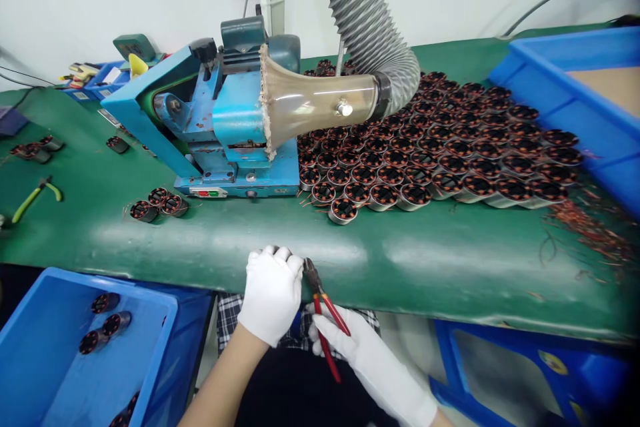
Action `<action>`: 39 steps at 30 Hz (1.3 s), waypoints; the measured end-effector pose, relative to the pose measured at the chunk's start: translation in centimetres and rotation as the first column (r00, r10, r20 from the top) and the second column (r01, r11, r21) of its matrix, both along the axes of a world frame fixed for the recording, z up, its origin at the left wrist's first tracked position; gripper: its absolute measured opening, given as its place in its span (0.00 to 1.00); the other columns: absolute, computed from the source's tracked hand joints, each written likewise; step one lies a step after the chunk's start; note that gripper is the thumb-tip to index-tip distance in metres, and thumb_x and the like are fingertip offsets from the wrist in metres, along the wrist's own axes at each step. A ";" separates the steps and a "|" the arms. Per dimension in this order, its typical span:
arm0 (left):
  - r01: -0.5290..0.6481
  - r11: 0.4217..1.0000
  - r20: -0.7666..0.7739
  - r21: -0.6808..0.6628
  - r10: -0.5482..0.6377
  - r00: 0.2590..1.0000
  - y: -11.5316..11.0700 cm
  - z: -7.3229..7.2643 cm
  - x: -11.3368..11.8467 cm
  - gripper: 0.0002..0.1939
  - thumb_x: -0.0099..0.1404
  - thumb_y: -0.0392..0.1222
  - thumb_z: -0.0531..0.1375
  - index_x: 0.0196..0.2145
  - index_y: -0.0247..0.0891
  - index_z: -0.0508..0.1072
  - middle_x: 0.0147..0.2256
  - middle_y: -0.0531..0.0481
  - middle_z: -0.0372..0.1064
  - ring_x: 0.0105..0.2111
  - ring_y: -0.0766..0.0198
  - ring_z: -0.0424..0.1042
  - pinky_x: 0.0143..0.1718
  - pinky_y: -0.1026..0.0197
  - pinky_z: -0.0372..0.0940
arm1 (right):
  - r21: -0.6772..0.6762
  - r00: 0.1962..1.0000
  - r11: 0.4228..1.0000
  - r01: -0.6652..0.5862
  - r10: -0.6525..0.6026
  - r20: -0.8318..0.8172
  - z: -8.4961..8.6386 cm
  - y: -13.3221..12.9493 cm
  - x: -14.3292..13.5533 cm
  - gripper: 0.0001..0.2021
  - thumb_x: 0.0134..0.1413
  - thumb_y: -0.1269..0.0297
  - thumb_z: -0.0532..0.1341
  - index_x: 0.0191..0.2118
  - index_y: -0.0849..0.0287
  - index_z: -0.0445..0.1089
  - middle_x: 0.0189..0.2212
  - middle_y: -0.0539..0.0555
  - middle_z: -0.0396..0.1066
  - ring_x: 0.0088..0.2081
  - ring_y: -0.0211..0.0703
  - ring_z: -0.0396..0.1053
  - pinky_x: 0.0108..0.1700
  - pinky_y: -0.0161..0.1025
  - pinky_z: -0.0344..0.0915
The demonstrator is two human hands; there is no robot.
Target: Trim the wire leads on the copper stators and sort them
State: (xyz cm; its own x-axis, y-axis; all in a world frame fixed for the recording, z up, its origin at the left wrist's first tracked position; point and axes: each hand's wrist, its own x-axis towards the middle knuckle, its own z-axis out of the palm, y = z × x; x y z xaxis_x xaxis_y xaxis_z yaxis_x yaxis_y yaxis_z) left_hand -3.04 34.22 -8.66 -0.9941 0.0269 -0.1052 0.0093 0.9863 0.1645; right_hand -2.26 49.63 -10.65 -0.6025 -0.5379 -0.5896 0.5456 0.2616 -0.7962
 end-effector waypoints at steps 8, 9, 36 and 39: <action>0.007 1.000 0.010 0.000 -0.007 1.000 0.0 -0.1 0.0 0.07 0.65 0.38 0.49 0.35 0.43 0.67 0.33 0.51 0.65 0.36 0.55 0.61 0.35 0.52 0.52 | -0.089 0.991 0.992 0.094 -0.084 0.107 -0.5 -1.1 0.6 0.21 0.52 0.45 0.53 0.24 0.59 0.55 0.12 0.44 0.58 0.12 0.31 0.56 0.16 0.30 0.50; 0.006 1.000 0.008 -0.002 -0.006 1.000 0.0 -0.1 0.0 0.07 0.65 0.38 0.50 0.35 0.43 0.67 0.33 0.51 0.65 0.36 0.55 0.61 0.35 0.52 0.52 | -0.102 0.988 0.988 0.115 -0.103 0.114 -0.9 -1.2 0.8 0.21 0.52 0.45 0.53 0.23 0.59 0.55 0.12 0.44 0.58 0.11 0.31 0.56 0.15 0.30 0.49; -0.218 0.976 -0.060 -0.020 0.216 0.975 -3.3 -1.5 0.0 0.12 0.65 0.44 0.50 0.45 0.44 0.66 0.35 0.48 0.72 0.33 0.57 0.71 0.34 0.59 0.61 | 0.037 0.511 0.626 0.779 -0.600 -0.615 2.6 15.2 -15.3 0.11 0.49 0.57 0.55 0.35 0.58 0.65 0.35 0.60 0.71 0.39 0.47 0.69 0.44 0.43 0.62; -0.103 0.991 -0.103 0.086 0.112 0.988 -1.0 -1.7 -1.4 0.19 0.62 0.41 0.53 0.52 0.42 0.60 0.39 0.47 0.70 0.37 0.56 0.68 0.38 0.57 0.60 | 0.254 0.563 0.612 0.749 -0.387 -0.730 2.1 14.1 -14.8 0.11 0.41 0.57 0.61 0.30 0.58 0.67 0.23 0.57 0.68 0.30 0.53 0.67 0.39 0.49 0.59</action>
State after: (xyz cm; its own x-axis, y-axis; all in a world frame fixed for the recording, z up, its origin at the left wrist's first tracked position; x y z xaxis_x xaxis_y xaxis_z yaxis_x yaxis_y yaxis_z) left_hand -4.42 33.26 -10.34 -0.9971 -0.0767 0.0000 -0.0743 0.9662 0.2467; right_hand -17.09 63.74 -8.53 -0.9477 0.3110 -0.0711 0.2262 0.4981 -0.8371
